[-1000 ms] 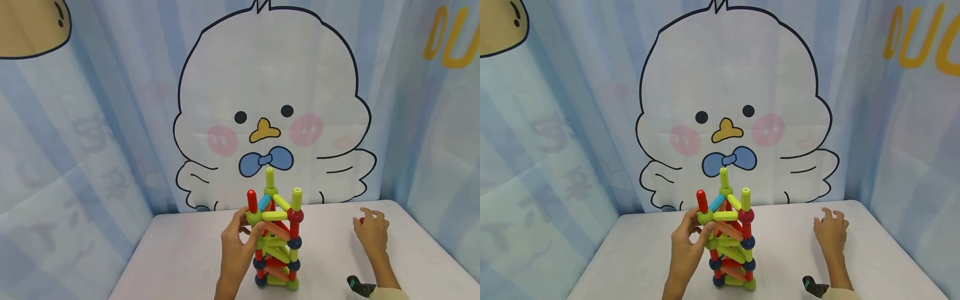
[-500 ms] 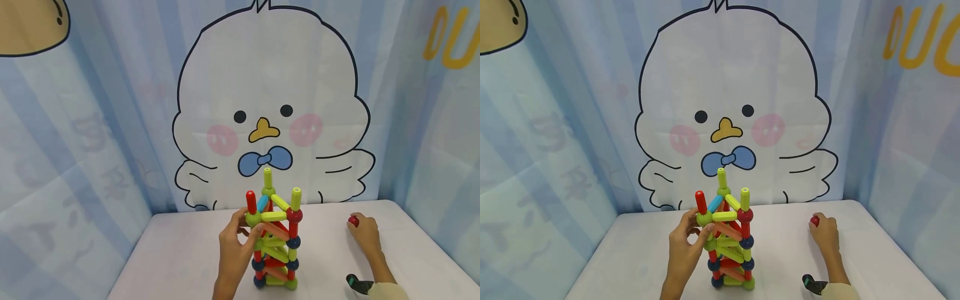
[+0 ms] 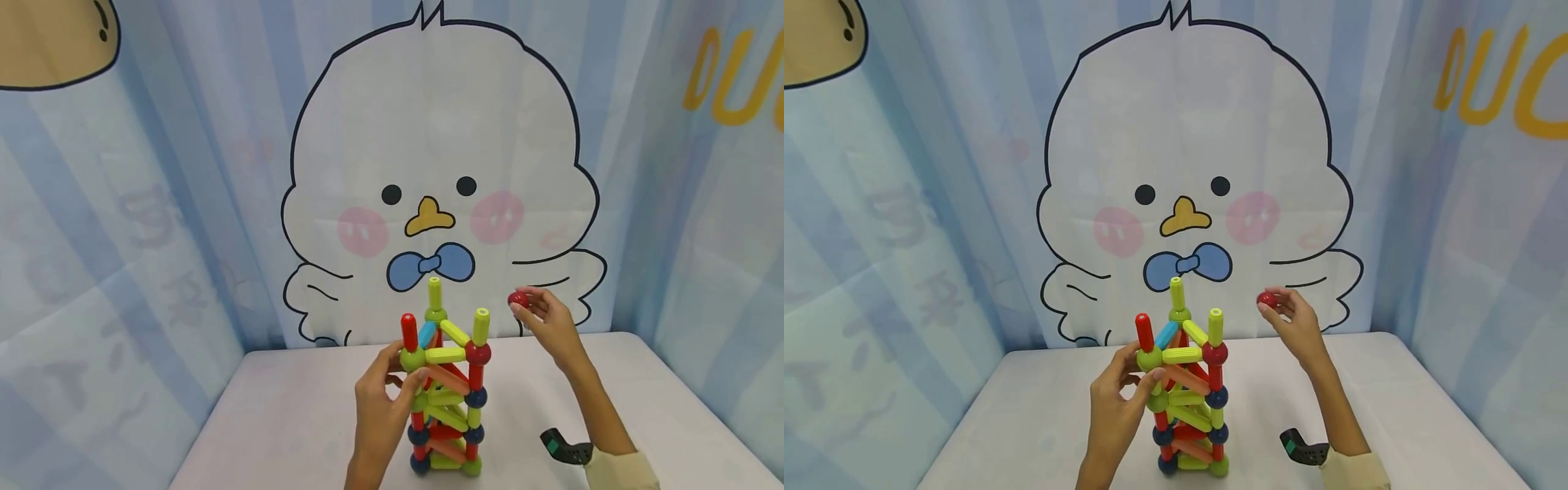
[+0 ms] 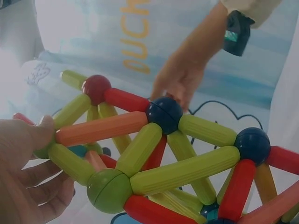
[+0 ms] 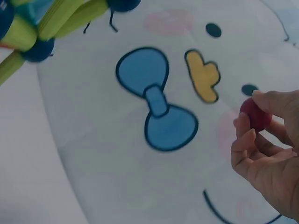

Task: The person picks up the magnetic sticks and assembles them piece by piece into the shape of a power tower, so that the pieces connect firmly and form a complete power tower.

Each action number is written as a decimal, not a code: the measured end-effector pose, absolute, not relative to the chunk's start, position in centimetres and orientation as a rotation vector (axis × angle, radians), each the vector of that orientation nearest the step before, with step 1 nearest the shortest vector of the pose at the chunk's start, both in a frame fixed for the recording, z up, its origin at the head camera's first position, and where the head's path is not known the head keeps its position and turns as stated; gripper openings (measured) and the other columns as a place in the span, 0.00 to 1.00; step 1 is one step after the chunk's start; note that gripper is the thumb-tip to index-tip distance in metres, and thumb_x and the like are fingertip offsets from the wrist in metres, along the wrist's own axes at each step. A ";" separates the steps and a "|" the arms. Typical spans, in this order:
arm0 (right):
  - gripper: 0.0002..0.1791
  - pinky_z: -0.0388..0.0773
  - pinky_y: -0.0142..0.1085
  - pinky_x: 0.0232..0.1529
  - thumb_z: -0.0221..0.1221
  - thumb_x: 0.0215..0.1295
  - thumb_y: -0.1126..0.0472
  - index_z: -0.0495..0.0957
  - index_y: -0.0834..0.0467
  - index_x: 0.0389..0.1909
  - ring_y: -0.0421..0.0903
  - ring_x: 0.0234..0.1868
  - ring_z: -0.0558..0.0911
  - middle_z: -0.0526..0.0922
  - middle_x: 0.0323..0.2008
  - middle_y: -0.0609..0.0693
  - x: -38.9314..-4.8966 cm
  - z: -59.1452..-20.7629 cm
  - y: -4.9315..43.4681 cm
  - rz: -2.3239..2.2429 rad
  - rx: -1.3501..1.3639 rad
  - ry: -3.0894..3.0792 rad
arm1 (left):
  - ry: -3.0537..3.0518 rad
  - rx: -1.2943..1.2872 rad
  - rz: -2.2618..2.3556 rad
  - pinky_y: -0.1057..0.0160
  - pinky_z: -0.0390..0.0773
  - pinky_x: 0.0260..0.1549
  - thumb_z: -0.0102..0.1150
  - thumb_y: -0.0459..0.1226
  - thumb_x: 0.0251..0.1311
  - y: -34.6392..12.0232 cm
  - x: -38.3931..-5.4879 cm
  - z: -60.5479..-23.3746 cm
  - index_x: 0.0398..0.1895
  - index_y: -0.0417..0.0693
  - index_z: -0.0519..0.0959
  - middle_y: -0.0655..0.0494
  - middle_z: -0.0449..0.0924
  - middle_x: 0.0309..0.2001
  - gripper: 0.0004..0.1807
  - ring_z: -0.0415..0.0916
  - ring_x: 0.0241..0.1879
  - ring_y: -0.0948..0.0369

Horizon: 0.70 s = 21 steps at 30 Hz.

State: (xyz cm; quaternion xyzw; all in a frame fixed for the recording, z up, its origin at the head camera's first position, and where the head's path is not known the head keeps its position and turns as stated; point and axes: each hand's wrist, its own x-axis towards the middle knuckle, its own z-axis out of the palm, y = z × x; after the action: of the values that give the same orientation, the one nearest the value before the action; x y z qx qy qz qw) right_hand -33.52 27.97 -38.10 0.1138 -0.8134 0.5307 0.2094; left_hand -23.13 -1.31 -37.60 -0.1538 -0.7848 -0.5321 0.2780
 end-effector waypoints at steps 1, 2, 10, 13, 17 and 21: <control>0.27 0.77 0.20 0.44 0.58 0.70 0.54 0.67 0.63 0.64 0.30 0.49 0.80 0.78 0.56 0.61 -33.3 -37.1 27.4 1.531 0.375 -2.226 | -2.104 -0.411 -1.420 0.69 0.81 0.37 0.64 0.51 0.58 -1.3 -23.1 -37.6 0.58 0.48 0.76 0.59 0.84 0.46 0.27 0.80 0.39 0.65; 0.26 0.78 0.21 0.45 0.58 0.70 0.56 0.68 0.63 0.64 0.32 0.50 0.80 0.78 0.55 0.58 -33.1 -36.1 26.8 1.567 0.437 -2.192 | -2.101 -0.409 -1.408 0.69 0.81 0.37 0.63 0.51 0.59 -1.4 -23.2 -37.6 0.58 0.48 0.76 0.58 0.84 0.46 0.27 0.80 0.39 0.65; 0.24 0.81 0.27 0.43 0.60 0.67 0.63 0.70 0.63 0.62 0.43 0.46 0.82 0.79 0.48 0.48 -32.6 -29.6 22.2 1.709 0.799 -2.073 | -2.095 -0.406 -1.380 0.69 0.81 0.37 0.61 0.51 0.61 -1.8 -23.4 -37.8 0.59 0.46 0.75 0.58 0.84 0.46 0.28 0.79 0.40 0.65; 0.22 0.82 0.29 0.44 0.62 0.66 0.63 0.73 0.61 0.60 0.45 0.44 0.83 0.80 0.47 0.48 -32.8 -28.2 20.8 1.673 0.872 -2.080 | -2.097 -0.416 -1.405 0.70 0.81 0.36 0.61 0.51 0.61 -1.9 -23.4 -37.7 0.59 0.46 0.75 0.58 0.83 0.46 0.27 0.79 0.40 0.65; 0.21 0.82 0.31 0.43 0.63 0.64 0.63 0.76 0.59 0.58 0.46 0.39 0.81 0.81 0.45 0.50 -33.1 -27.3 19.4 1.609 0.931 -2.111 | -2.093 -0.420 -1.416 0.70 0.81 0.35 0.62 0.50 0.61 -1.9 -23.2 -37.7 0.59 0.45 0.76 0.58 0.84 0.45 0.27 0.79 0.39 0.65; 0.22 0.82 0.31 0.42 0.64 0.64 0.62 0.76 0.56 0.58 0.49 0.37 0.79 0.80 0.43 0.56 -33.4 -27.4 18.9 1.583 0.958 -2.175 | -2.096 -0.425 -1.397 0.69 0.81 0.35 0.63 0.50 0.60 -2.0 -23.2 -37.5 0.58 0.45 0.76 0.57 0.84 0.45 0.27 0.79 0.38 0.66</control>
State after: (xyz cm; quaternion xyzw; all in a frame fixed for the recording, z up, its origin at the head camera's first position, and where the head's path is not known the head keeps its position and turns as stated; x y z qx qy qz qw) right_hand -33.43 18.87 -27.38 0.3319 -0.7539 0.5486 0.1427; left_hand -23.19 -1.96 -37.52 -0.1592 -0.7855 -0.5234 0.2892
